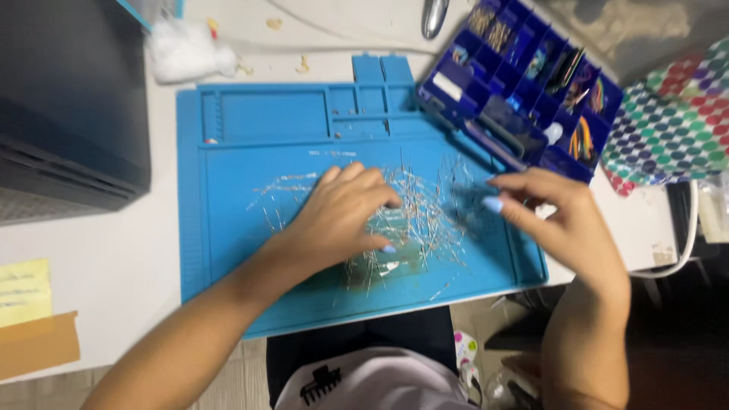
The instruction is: The person repeatedly picks up small electronic components from a blue tray, briefly holds them, and places them into a blue compartmentalized parts organizer. The person continues this cycle throughout the clip.
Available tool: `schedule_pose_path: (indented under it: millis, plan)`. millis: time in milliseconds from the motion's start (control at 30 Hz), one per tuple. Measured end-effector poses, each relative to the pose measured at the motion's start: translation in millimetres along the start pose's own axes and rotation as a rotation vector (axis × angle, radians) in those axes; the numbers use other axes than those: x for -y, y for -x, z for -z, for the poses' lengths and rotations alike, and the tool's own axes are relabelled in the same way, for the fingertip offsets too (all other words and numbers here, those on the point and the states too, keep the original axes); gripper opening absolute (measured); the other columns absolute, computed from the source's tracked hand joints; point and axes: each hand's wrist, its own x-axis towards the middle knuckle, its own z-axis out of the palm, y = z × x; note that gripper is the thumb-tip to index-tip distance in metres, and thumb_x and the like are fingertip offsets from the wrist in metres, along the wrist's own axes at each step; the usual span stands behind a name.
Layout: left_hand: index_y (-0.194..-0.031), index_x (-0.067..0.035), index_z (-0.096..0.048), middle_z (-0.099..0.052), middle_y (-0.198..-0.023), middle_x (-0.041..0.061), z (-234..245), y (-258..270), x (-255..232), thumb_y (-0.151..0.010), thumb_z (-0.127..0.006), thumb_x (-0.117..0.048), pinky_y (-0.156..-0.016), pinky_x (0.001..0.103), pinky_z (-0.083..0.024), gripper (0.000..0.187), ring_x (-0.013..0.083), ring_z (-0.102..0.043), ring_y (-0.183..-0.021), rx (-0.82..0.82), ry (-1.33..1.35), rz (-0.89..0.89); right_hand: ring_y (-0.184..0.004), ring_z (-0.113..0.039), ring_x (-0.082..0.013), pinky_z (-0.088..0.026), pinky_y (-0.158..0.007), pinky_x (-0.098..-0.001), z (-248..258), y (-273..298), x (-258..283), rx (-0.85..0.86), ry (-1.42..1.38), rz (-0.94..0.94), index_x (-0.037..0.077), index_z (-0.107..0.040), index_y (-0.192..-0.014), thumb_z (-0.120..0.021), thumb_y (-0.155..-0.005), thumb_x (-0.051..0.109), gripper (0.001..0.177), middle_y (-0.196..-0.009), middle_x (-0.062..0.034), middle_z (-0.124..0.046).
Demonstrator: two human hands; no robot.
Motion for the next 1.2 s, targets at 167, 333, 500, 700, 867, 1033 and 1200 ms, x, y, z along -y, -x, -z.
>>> schedule_pose_path:
  millis: [167, 333, 500, 700, 867, 1033, 1200]
  plan:
    - [-0.099, -0.025, -0.072, -0.061, -0.096, -0.004, -6.7, -3.0, 10.1, -0.07, -0.091, -0.045, -0.082, 0.041, -0.035, 0.04, 0.0232, -0.051, -0.097, -0.029, -0.013, 0.052, -0.094, -0.064, -0.0182, -0.049, -0.088, -0.0306, -50.5, 36.1, -9.5, 0.045, -0.073, 0.067, 0.005, -0.075, -0.116, -0.073, -0.09, 0.016, 0.028, -0.104, -0.0074, -0.074]
    - [-0.093, -0.016, -0.071, -0.054, -0.085, -0.002, 0.7, -1.0, 5.5, -0.08, -0.085, -0.031, -0.084, 0.038, -0.037, 0.024, 0.022, -0.049, -0.088, -0.078, 0.022, 0.021, -0.097, -0.072, -0.029, -0.055, -0.091, -0.0417, -84.9, 39.6, -1.1, -0.106, -0.044, 0.11, 0.008, -0.08, -0.11, -0.081, -0.085, 0.008, 0.025, -0.096, -0.0074, -0.075]
    - [-0.085, -0.017, -0.073, -0.056, -0.079, -0.002, -2.3, -2.0, 5.7, -0.081, -0.085, -0.023, -0.082, 0.039, -0.038, 0.014, 0.022, -0.053, -0.086, -0.081, 0.068, 0.047, -0.097, -0.068, -0.0288, -0.053, -0.091, -0.0412, -99.6, 33.1, -1.4, -0.236, -0.02, 0.128, 0.009, -0.079, -0.107, -0.084, -0.085, 0.009, 0.023, -0.098, -0.0063, -0.072]
    - [-0.083, -0.015, -0.072, -0.062, -0.078, 0.002, -2.5, -2.2, -1.8, -0.087, -0.077, -0.016, -0.08, 0.04, -0.043, 0.006, 0.0252, -0.059, -0.084, -0.102, 0.291, 0.035, -0.13, -0.056, -0.0467, -0.04, -0.112, -0.0592, -104.0, 25.0, 17.0, -0.216, 0.007, 0.279, 0.006, -0.071, -0.126, -0.08, -0.088, 0.012, 0.039, -0.133, -0.0196, -0.064]
    - [-0.098, -0.014, -0.073, -0.066, -0.08, 0.004, 7.5, -7.8, 0.8, -0.093, -0.067, -0.011, -0.076, 0.042, -0.05, 0.009, 0.0279, -0.063, -0.081, -0.325, 0.36, -0.063, -0.15, -0.037, -0.044, -0.022, -0.122, -0.0581, -117.0, 34.1, 18.0, -0.004, 0.092, 0.302, 0.011, -0.063, -0.14, -0.067, -0.097, 0.024, 0.045, -0.153, -0.0163, -0.055]
    - [-0.102, -0.012, -0.072, -0.063, -0.083, -0.001, 23.7, -8.4, -3.6, -0.103, -0.059, -0.02, -0.078, 0.036, -0.042, 0.015, 0.0178, -0.055, -0.079, -0.501, 0.351, 0.005, -0.159, -0.027, -0.0373, -0.017, -0.129, -0.0583, -107.4, 41.7, 14.6, 0.12, 0.216, 0.296, 0.016, -0.047, -0.154, -0.059, -0.102, 0.033, 0.056, -0.166, -0.0099, -0.039]
    - [-0.107, -0.008, -0.071, -0.067, -0.091, 0.002, 34.8, -6.1, -4.4, -0.104, -0.061, -0.017, -0.076, 0.028, -0.048, 0.014, 0.0128, -0.059, -0.085, -0.704, 0.54, 0.102, -0.159, -0.03, -0.0393, -0.02, -0.127, -0.06, -114.4, 34.7, 32.8, 0.077, 0.261, 0.311, 0.015, -0.045, -0.155, -0.061, -0.102, 0.034, 0.059, -0.168, -0.0121, -0.035]
